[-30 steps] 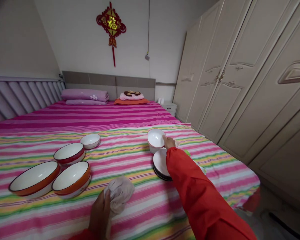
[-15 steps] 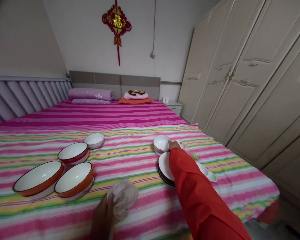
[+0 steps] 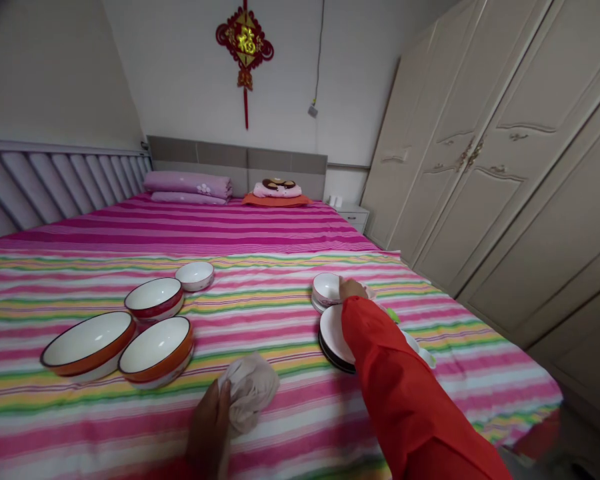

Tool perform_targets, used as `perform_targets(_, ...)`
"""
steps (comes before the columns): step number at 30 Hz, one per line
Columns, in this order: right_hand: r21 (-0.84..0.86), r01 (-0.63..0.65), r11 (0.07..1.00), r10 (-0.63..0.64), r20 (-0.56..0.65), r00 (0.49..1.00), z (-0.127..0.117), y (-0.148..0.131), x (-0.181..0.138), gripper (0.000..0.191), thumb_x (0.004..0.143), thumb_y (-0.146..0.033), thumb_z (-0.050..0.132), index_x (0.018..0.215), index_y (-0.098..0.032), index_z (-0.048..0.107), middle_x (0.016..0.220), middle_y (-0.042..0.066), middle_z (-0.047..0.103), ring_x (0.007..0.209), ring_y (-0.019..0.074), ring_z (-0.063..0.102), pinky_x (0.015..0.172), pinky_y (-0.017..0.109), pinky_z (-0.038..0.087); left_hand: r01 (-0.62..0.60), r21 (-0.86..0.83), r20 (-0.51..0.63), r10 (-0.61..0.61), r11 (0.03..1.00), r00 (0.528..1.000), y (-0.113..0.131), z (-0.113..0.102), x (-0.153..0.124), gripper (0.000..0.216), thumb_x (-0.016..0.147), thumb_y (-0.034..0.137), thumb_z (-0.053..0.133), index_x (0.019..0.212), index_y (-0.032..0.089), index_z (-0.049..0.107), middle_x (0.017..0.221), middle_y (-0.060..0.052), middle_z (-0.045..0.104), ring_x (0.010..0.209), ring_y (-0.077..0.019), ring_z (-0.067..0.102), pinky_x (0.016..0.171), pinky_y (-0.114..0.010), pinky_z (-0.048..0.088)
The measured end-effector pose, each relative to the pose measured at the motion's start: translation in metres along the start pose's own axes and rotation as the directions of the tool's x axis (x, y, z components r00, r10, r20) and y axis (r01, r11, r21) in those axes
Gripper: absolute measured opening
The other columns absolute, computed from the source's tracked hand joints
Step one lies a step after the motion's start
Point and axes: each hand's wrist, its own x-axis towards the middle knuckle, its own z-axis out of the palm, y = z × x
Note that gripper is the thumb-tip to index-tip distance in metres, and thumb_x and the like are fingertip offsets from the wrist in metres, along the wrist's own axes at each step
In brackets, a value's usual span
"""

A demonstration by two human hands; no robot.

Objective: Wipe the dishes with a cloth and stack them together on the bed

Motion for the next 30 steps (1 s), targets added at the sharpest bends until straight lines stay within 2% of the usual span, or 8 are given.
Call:
perform_targets(4,0.011,0.101,0.995,-0.101,0.032,0.994,-0.01,-0.048,-0.028,0.04,0.096,-0.042,0.042,0.102,-0.012,0.068,0.103,0.02,0.07,0.1,0.0268,0.065,0.076,0.031,0.043,-0.052,-0.029,0.027,0.053,0.998,0.998,-0.002,0.0,0.001,0.033,0.094,0.042,0.033,0.093,0.021,0.06,0.087,-0.008,0.072,0.083,-0.0208,0.068,0.073,-0.032,0.053)
perform_targets(7,0.179,0.327,0.928,-0.347,0.089,0.934,-0.004,-0.101,-0.07,0.039,0.092,-0.048,0.048,0.082,-0.016,0.067,0.086,0.013,0.071,0.085,0.0215,0.066,0.068,0.026,0.041,-0.055,-0.018,0.04,0.055,0.998,0.998,-0.002,0.0,0.001,0.034,0.094,0.04,0.032,0.094,0.02,0.06,0.087,-0.009,0.071,0.083,-0.0208,0.068,0.074,-0.032,0.053)
perform_targets(9,0.42,0.404,0.813,-0.509,0.174,0.843,0.008,-0.137,-0.105,0.04,0.086,-0.053,0.055,0.072,-0.017,0.063,0.07,0.008,0.068,0.07,0.0177,0.064,0.061,0.024,0.041,-0.06,-0.013,0.044,0.061,0.998,0.997,0.0,0.0,0.001,0.035,0.094,0.039,0.032,0.095,0.02,0.061,0.09,-0.01,0.071,0.087,-0.0213,0.068,0.077,-0.033,0.053)
perform_targets(14,0.712,-0.005,0.702,-0.628,0.622,0.469,0.056,-0.203,-0.189,0.051,0.071,-0.068,0.062,0.061,-0.019,0.055,0.042,0.005,0.058,0.038,0.0171,0.054,0.036,0.024,0.037,-0.034,-0.036,0.048,0.036,0.999,0.998,0.002,-0.001,0.002,0.038,0.093,0.036,0.032,0.104,0.018,0.064,0.096,-0.013,0.072,0.093,-0.0238,0.068,0.083,-0.038,0.053)
perform_targets(16,0.725,-0.099,0.682,-0.642,0.657,0.396,0.076,-0.218,-0.211,0.044,0.069,-0.061,0.067,0.061,-0.019,0.057,0.037,0.003,0.054,0.035,0.0181,0.054,0.032,0.024,0.037,-0.035,-0.095,0.071,0.042,0.995,0.997,0.002,-0.002,0.002,0.039,0.091,0.035,0.035,0.114,0.018,0.062,0.107,-0.013,0.071,0.1,-0.025,0.066,0.087,-0.04,0.052)
perform_targets(21,0.699,-0.213,0.683,-0.566,0.691,0.45,0.1,-0.231,-0.231,0.009,0.065,-0.022,0.066,0.072,-0.017,0.064,0.031,0.0,0.049,0.034,0.0227,0.055,0.029,0.026,0.039,-0.044,-0.246,0.107,0.073,0.968,0.992,0.001,-0.003,0.001,0.045,0.084,0.036,0.048,0.124,0.019,0.059,0.124,-0.013,0.065,0.113,-0.0258,0.061,0.097,-0.043,0.048)
perform_targets(27,0.737,-0.23,0.635,-0.583,0.653,0.484,0.079,-0.207,-0.226,0.022,0.066,-0.016,0.052,0.085,-0.014,0.062,0.031,-0.002,0.05,0.027,0.0161,0.048,0.028,0.021,0.035,-0.06,-0.181,0.084,0.076,0.982,0.994,-0.003,0.0,0.003,0.042,0.09,0.034,0.038,0.122,0.017,0.06,0.122,-0.014,0.066,0.115,-0.0242,0.061,0.098,-0.04,0.047)
perform_targets(30,0.78,-0.356,0.514,-0.572,0.621,0.536,0.062,-0.18,-0.226,0.027,0.064,-0.017,0.048,0.089,-0.014,0.057,0.036,-0.001,0.056,0.028,0.0147,0.049,0.027,0.018,0.032,-0.08,-0.159,0.042,0.088,0.984,0.995,-0.003,0.002,0.004,0.041,0.093,0.034,0.036,0.12,0.016,0.061,0.119,-0.015,0.067,0.114,-0.0241,0.061,0.098,-0.04,0.048)
